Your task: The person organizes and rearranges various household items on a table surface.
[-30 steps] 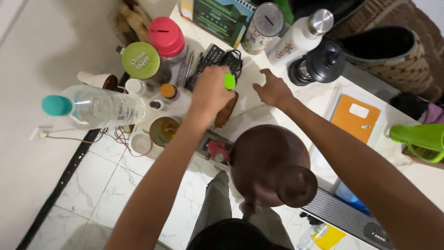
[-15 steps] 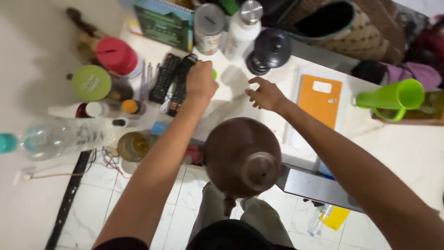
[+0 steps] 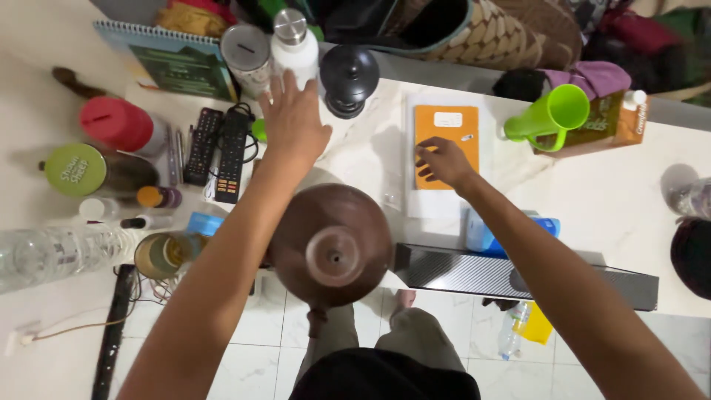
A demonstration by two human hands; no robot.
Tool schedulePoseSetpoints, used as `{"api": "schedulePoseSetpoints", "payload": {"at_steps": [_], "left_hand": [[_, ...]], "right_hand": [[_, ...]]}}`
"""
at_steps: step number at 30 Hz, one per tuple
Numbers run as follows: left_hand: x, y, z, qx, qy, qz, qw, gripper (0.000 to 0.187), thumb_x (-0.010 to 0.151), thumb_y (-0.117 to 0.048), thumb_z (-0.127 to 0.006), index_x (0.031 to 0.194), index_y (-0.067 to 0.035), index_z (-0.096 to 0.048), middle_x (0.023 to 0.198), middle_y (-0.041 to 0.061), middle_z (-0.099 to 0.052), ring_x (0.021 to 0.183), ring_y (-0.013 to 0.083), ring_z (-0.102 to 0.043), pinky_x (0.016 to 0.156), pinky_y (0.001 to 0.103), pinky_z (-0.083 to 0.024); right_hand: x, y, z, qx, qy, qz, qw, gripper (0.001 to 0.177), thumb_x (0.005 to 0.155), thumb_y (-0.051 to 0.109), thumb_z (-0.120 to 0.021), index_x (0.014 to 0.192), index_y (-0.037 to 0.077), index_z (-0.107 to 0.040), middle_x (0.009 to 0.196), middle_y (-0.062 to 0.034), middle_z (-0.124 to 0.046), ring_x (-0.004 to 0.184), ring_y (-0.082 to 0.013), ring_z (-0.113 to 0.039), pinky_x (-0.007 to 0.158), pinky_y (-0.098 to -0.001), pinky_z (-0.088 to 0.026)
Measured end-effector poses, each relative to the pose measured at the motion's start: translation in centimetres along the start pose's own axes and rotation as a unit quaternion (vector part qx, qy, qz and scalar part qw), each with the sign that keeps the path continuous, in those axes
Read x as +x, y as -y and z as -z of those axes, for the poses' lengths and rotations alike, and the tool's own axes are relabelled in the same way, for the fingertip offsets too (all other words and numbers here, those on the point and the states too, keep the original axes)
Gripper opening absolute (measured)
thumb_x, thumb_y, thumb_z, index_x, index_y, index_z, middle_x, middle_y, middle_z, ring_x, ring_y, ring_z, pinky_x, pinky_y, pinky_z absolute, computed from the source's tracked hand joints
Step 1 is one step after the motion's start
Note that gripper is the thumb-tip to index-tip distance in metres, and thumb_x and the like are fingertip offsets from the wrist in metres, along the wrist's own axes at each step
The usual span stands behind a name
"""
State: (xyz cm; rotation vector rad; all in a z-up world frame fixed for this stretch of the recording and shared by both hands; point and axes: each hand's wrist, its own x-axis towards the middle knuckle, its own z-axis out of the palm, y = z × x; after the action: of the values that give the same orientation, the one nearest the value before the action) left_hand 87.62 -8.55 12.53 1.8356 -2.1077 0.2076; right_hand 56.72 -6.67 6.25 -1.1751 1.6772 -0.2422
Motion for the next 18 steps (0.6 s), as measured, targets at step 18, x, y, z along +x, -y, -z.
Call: {"api": "schedulePoseSetpoints", "payload": {"at_steps": [18], "left_hand": [[-2.4, -21.5, -14.9, -0.263, 0.333, 0.244, 0.872, 0.079, 0.085, -0.046, -0.075, 0.143, -0.002, -0.047, 0.137, 0.024, -0.058, 0.126, 0.0379, -0.057, 0.104, 0.045, -0.047]], "right_hand": [[6.8, -22.3, 13.3, 0.100, -0.085, -0.050, 0.990, 0.054, 0.088, 0.035, -0.074, 0.127, -0.001, -0.063, 0.113, -0.0166, -0.069, 0.097, -0.0269, -0.071, 0.075, -0.0387, -0.065]]}}
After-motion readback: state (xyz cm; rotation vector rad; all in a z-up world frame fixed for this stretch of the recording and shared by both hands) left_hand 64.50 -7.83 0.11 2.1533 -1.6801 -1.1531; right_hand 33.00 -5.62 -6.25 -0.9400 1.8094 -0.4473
